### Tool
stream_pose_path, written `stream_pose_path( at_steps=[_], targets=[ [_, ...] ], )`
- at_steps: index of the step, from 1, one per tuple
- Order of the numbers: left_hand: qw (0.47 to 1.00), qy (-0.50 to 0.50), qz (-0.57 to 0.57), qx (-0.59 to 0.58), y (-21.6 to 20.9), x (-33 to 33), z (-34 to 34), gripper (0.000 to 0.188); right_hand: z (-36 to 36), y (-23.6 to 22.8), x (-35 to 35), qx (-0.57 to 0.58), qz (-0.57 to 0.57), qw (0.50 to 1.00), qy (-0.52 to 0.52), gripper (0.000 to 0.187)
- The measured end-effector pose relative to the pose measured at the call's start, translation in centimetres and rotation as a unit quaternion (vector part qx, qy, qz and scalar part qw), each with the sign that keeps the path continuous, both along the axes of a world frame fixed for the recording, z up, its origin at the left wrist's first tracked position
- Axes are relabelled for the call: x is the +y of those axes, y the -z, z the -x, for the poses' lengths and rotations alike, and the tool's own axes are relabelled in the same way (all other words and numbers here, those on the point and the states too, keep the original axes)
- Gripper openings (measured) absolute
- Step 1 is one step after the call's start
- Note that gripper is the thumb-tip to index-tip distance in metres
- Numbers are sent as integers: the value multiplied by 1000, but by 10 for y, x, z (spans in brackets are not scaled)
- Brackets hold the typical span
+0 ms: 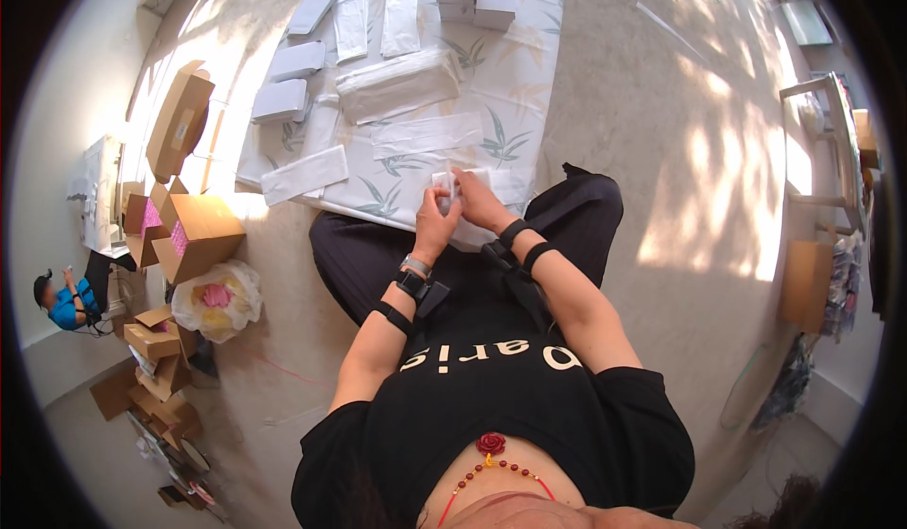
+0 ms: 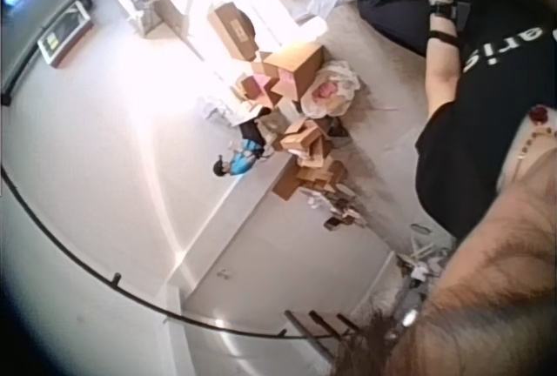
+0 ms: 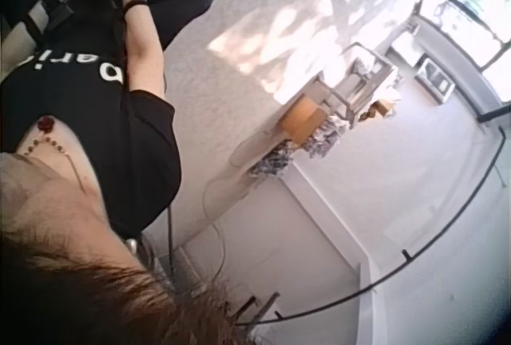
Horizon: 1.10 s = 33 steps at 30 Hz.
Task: Folding white paper or plastic products and placing them into white cardboard boxes while sitting on the floor.
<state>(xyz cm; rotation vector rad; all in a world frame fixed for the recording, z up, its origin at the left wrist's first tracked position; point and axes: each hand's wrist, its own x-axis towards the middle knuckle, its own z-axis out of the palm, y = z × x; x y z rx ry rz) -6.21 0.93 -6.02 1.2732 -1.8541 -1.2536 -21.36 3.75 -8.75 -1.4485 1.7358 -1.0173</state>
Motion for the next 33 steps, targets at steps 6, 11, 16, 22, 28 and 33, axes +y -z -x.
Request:
stream_pose_path(
  at_steps=[6, 11, 16, 22, 28, 33],
  targets=[
    [995, 58, -64, -39, -21, 5, 10, 48, 36, -7, 21, -32, -19, 984, 171, 41],
    [999, 35, -27, -31, -2, 0, -4, 60, 24, -26, 20, 46, -32, 987, 147, 39],
    [995, -20, -91, 48, -1, -16, -8, 40, 24, -1, 17, 122, 10, 976, 179, 43],
    [967, 14, 244, -73, 7, -14, -11, 53, 19, 1, 13, 131, 2, 976, 175, 46],
    [908, 191, 254, -273, 16, 3, -5, 91, 25, 8, 13, 128, 8, 978, 164, 46],
    [900, 200, 248, -297, 19, 7, -2, 94, 31, 7, 18, 92, -11, 982, 167, 48]
  ],
)
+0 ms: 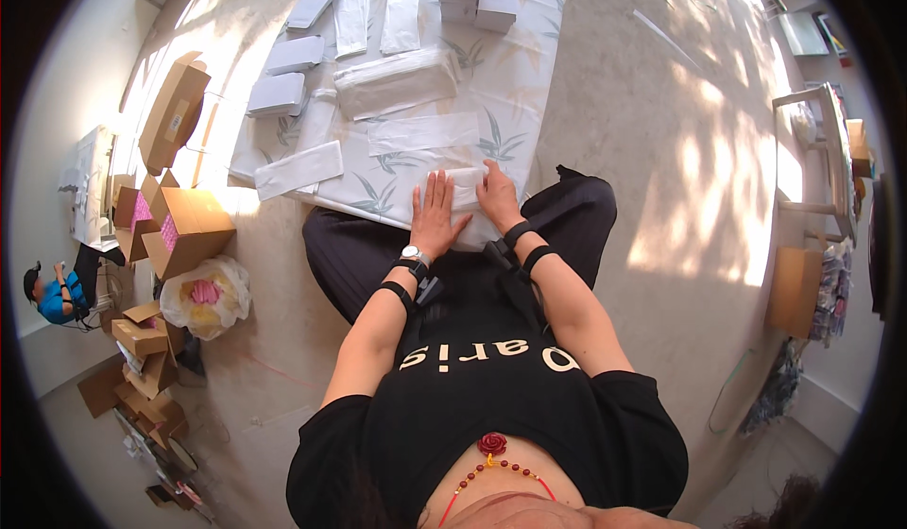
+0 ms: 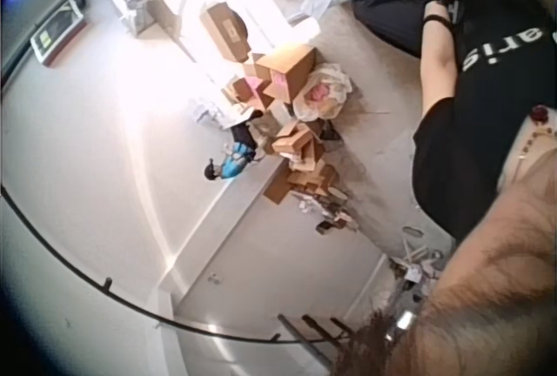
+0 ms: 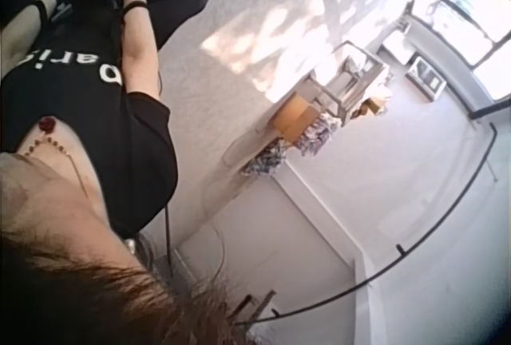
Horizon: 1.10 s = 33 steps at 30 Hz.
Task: Folding white paper or plastic products and placing them into white cardboard boxes while sitting on the floor.
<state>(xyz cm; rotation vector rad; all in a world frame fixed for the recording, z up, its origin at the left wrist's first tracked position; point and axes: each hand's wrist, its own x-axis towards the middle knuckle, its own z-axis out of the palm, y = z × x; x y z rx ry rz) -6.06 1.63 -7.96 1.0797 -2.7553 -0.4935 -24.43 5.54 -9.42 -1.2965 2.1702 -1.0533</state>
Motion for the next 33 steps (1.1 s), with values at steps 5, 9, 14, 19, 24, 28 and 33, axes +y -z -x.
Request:
stream_pose_path(
  at_steps=[5, 9, 14, 19, 24, 28, 33],
  targets=[
    [1000, -3, 6, -25, 2, 0, -2, 95, 19, -7, 14, -15, -8, 999, 32, 50],
    [999, -6, -3, -31, 1, 1, -4, 94, 41, 16, 32, 82, 7, 980, 179, 51],
    [999, -10, 2, -38, 3, 0, -10, 95, 52, 59, 28, -176, -60, 945, 269, 64],
    [999, -3, 20, -32, 1, -3, -3, 91, 74, 96, 37, -364, -47, 911, 186, 65],
    [999, 10, 27, 36, -4, 0, 17, 72, 80, 88, 48, -398, -60, 882, 244, 60],
    [996, 0, 6, 86, 0, -1, 33, 62, 70, 70, 49, -413, -44, 867, 273, 46],
    [996, -2, 28, 83, 4, 2, 51, 58, 83, 76, 59, -358, -18, 893, 274, 36]
  ],
)
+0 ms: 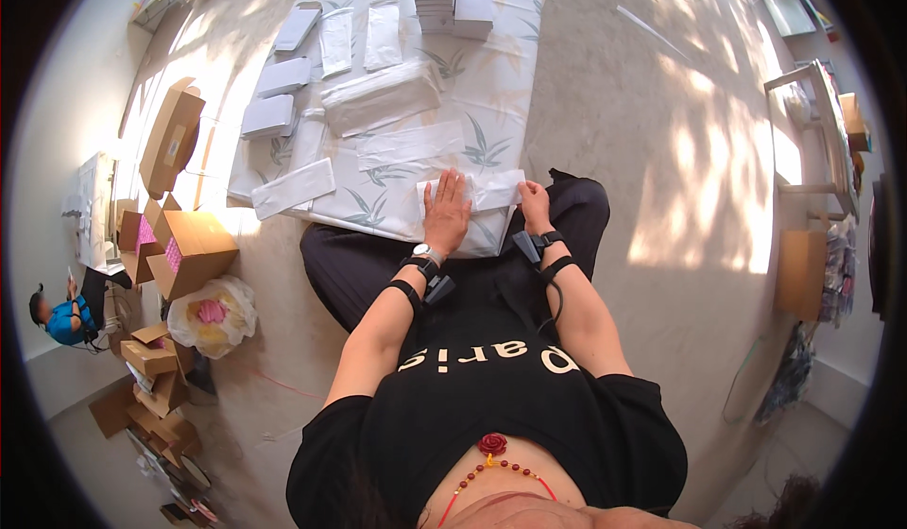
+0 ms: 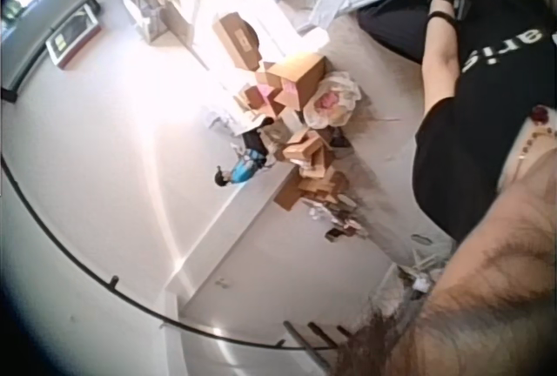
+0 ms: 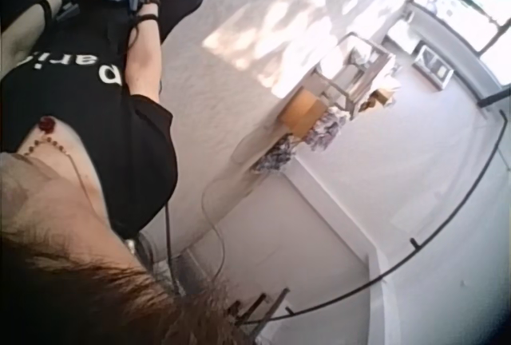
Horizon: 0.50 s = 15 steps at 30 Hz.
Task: Folding white paper or plastic products and placing them into white cardboard boxes while sitting on the floor.
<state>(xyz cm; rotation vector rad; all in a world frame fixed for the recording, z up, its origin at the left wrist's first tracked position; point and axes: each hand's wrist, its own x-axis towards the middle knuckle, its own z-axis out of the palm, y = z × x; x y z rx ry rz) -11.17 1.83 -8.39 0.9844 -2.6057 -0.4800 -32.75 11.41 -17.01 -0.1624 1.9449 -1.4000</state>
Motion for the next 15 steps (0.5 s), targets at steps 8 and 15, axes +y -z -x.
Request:
stream_pose_path(
  at_steps=[8, 15],
  targets=[
    [995, -89, 48, 11, -2, -82, -21, 48, -16, -34, -5, 96, -31, 995, -26, 44],
    [994, 48, 100, -26, -10, -121, 19, 20, -7, -33, -3, 176, -57, 982, -47, 45]
  ],
)
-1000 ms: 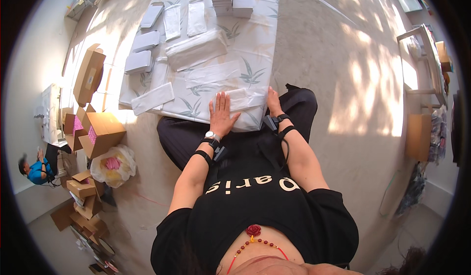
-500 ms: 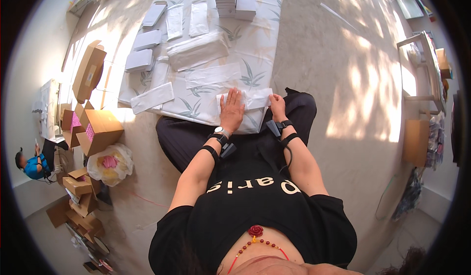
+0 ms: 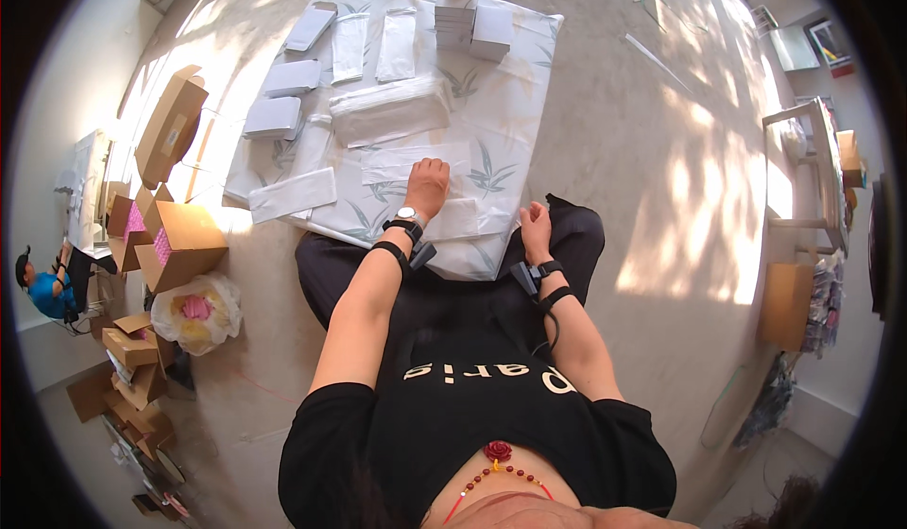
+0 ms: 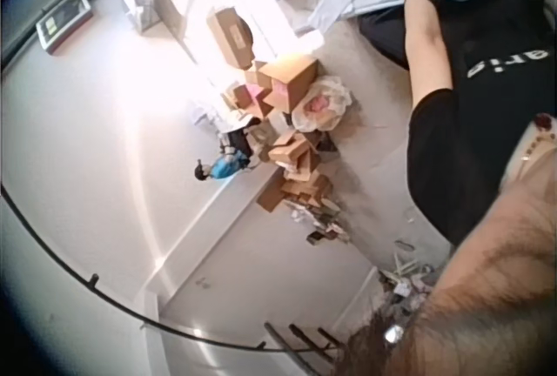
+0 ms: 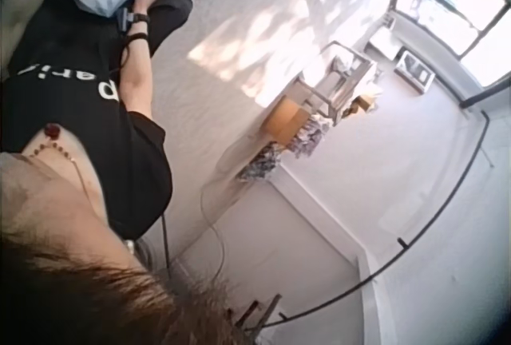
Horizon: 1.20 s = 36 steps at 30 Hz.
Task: Folding white paper or plastic products and placing them into white cardboard boxes while sitting on the floor.
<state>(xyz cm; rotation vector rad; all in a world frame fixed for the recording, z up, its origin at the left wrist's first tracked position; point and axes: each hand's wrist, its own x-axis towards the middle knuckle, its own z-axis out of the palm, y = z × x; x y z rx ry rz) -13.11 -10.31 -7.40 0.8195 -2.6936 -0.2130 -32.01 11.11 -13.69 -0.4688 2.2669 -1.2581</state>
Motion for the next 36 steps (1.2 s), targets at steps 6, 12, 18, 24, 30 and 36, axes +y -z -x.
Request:
stream_pose_path(
  at_steps=[6, 12, 18, 24, 30, 36],
  targets=[
    [997, 6, 60, -51, 16, -17, 18, 7, -2, -27, -1, 135, 4, 991, -25, 43],
    [971, -135, -153, 129, 10, -32, 7, 10, -10, -70, -15, 278, 62, 956, -62, 38],
    [866, -219, -322, 313, -31, -31, -58, 17, -56, -115, -54, 182, 181, 953, -160, 32],
    [872, -234, -247, 352, -80, 12, -107, 16, -124, -145, -90, 57, 265, 921, -281, 23],
    [925, -167, -134, 314, -107, 57, -109, 9, -153, -164, -93, -5, 273, 915, -296, 23],
    [942, -140, -135, 274, -90, 78, -97, 8, -147, -158, -76, 4, 225, 933, -282, 19]
  ],
)
